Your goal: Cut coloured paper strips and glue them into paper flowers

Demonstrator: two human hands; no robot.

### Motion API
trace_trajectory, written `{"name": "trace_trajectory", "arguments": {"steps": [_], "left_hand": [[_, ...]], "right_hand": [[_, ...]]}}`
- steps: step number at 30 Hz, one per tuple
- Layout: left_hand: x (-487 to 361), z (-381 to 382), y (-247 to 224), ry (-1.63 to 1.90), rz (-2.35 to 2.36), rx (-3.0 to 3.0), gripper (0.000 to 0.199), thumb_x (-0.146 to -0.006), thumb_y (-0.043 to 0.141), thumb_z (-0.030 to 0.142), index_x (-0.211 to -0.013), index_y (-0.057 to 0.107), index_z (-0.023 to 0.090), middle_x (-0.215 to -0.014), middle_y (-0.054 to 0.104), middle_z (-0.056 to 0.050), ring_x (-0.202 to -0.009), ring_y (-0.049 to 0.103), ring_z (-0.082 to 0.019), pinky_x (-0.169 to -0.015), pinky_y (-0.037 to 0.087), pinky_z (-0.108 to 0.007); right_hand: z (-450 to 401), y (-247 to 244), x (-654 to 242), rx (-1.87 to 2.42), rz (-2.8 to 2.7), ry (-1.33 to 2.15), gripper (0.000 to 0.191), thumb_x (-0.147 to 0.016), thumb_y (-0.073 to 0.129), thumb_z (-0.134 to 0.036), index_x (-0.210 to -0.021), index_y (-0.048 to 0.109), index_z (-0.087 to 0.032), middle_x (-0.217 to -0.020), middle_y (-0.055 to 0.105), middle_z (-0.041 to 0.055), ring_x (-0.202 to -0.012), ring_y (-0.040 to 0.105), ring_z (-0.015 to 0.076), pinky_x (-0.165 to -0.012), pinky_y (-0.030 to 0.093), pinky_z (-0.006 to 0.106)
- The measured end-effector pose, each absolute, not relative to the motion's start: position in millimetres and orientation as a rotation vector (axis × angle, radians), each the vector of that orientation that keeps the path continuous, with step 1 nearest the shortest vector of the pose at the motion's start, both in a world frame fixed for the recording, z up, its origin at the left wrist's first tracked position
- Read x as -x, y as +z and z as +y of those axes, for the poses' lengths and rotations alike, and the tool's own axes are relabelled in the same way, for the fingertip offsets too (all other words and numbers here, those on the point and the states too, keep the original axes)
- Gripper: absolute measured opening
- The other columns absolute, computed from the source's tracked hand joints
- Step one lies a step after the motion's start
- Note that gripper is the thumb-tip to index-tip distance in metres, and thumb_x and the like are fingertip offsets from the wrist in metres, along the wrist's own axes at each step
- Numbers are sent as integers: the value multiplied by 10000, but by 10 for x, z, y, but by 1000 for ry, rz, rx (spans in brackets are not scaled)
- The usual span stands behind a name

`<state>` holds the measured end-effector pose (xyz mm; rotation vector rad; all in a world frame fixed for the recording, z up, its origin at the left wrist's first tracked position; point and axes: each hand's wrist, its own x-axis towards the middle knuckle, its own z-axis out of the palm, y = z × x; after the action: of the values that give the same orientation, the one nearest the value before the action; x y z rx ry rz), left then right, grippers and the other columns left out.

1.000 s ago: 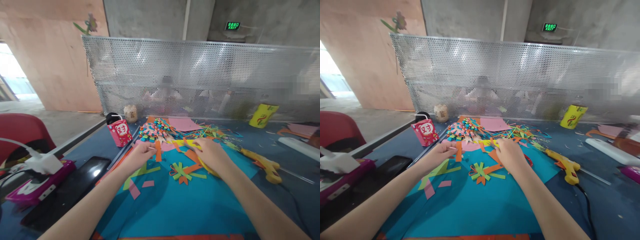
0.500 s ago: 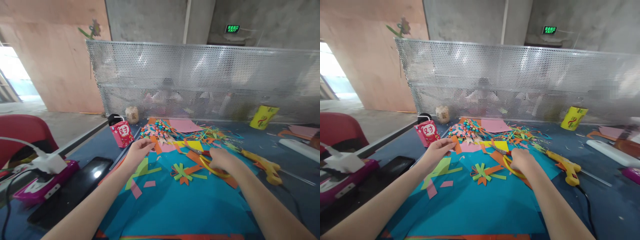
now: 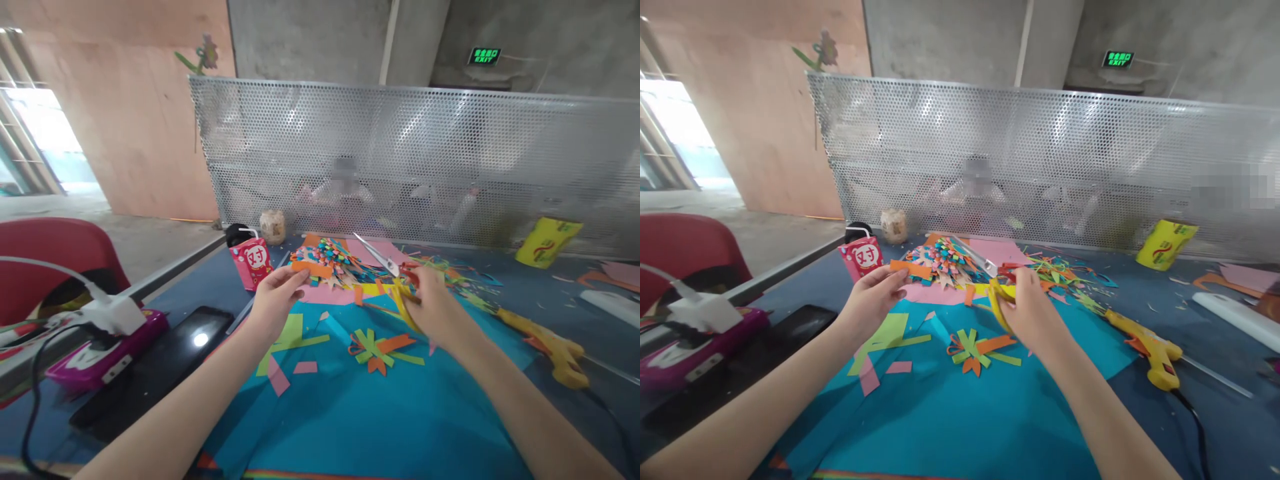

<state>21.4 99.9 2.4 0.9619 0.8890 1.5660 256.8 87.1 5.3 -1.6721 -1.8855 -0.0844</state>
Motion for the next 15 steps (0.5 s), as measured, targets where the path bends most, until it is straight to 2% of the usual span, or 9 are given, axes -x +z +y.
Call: {"name": "trace_trajectory", "arguments": {"steps": [5,9,15], "left_hand": [[-246,967,106,1640,753,-856,138,-516,700,166,-575,579,138,-575,586,13,-522,512,-65,-505,391,-195],[-241,943,130,1667,711,-845,131,-523,694,151,-564,571,142,-565,587,12,-534,533,-72,-504,398,-187],[-229,912,151,1710,697,-800,123,-540,688,160,-610,586,154,-604,612,6,-576,571,-92,-504,410,-186]], "right_hand": [[658,31,-2296,1468,-2060,463,255,-747,433,-411,-868,421,-188,-777,520,34,-671,504,159,-555,398,256],[584,17,-2221,1417,-2112,515,268,-722,458,-449,-822,451,-200,-798,519,34,-715,495,168,-581,394,268],[588,46,-2200,1412,-2028,691,250,-760,395,-443,-686,393,-204,-621,449,-17,-559,448,128,-485,370,244]]}}
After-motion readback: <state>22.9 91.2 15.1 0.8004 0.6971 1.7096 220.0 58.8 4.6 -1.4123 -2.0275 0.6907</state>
